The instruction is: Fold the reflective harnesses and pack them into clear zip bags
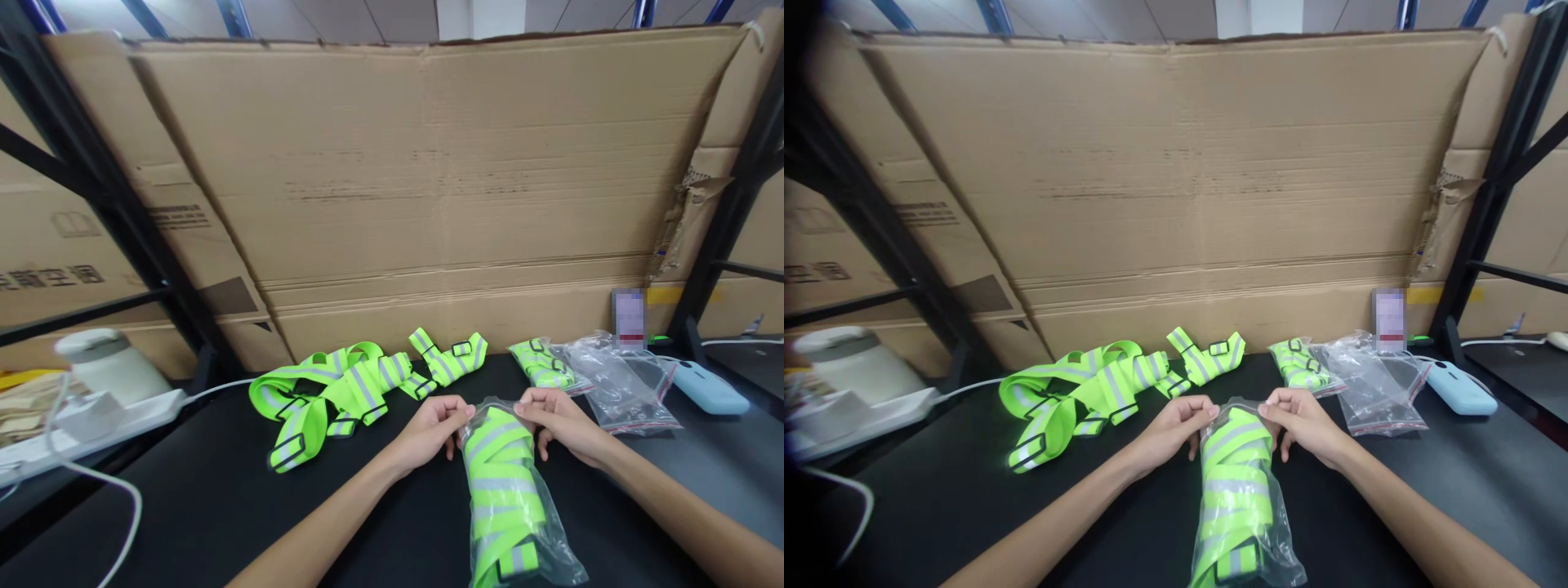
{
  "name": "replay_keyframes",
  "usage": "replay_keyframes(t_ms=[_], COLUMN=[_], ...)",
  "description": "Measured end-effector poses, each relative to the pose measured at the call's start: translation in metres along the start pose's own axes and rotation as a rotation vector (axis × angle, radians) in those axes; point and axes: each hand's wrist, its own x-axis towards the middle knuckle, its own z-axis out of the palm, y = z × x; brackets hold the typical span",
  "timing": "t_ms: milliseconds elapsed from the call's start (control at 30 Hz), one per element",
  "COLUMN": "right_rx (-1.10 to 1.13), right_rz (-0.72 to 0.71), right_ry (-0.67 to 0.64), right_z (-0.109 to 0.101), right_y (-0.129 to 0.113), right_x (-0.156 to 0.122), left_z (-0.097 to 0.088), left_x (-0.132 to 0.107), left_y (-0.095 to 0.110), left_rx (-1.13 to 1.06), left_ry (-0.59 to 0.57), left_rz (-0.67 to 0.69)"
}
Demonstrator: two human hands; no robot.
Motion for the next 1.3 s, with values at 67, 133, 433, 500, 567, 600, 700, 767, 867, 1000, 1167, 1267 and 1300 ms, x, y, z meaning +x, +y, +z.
replay_keyframes(t_ms=[67,133,433,500,567,600,700,767,867,1000,1167,1267,1300], right_rx=[-0.011,-0.031,-0.21,-0.208,-0.188,-0.173,-0.125,-0.093,-0.055,-0.035,-0.037,-0.069,-0.091], right_rz=[-0.011,-0.002,0.174,0.161,0.135,0.124,0.109,0.104,0.098,0.079,0.058,0.009,-0.01], right_ry=[0.008,0.005,-0.112,-0.12,-0.124,-0.131,-0.162,-0.181,-0.192,-0.191,-0.19,-0.168,-0.159], right_z=[-0.002,-0.003,-0.002,0.0,0.002,0.002,0.004,0.005,0.005,0.005,0.004,0.005,0.006], right_y=[-0.001,-0.003,-0.005,-0.006,-0.006,-0.007,-0.007,-0.006,-0.005,-0.003,0.0,0.0,0.0], right_x=[0.0,0.001,-0.004,-0.005,-0.005,-0.005,-0.004,-0.005,-0.005,-0.005,-0.004,-0.003,-0.004], left_z=[-0.002,-0.002,0.012,0.012,0.012,0.012,0.01,0.009,0.009,0.007,0.005,0.009,0.011], left_x=[0.001,0.0,-0.006,-0.005,-0.005,-0.005,-0.007,-0.009,-0.012,-0.012,-0.01,-0.012,-0.013], left_y=[0.0,0.001,0.006,0.006,0.008,0.009,0.015,0.018,0.019,0.016,0.017,0.019,0.019], left_rx=[0.032,0.066,0.103,0.103,0.107,0.113,0.129,0.125,0.109,0.103,0.144,0.161,0.154], left_ry=[-0.009,-0.017,-0.021,-0.023,-0.047,-0.074,-0.181,-0.231,-0.255,-0.257,-0.251,-0.243,-0.238], left_rz=[0.019,0.034,0.09,0.079,0.072,0.07,0.058,0.047,0.045,0.032,0.062,0.091,0.091])
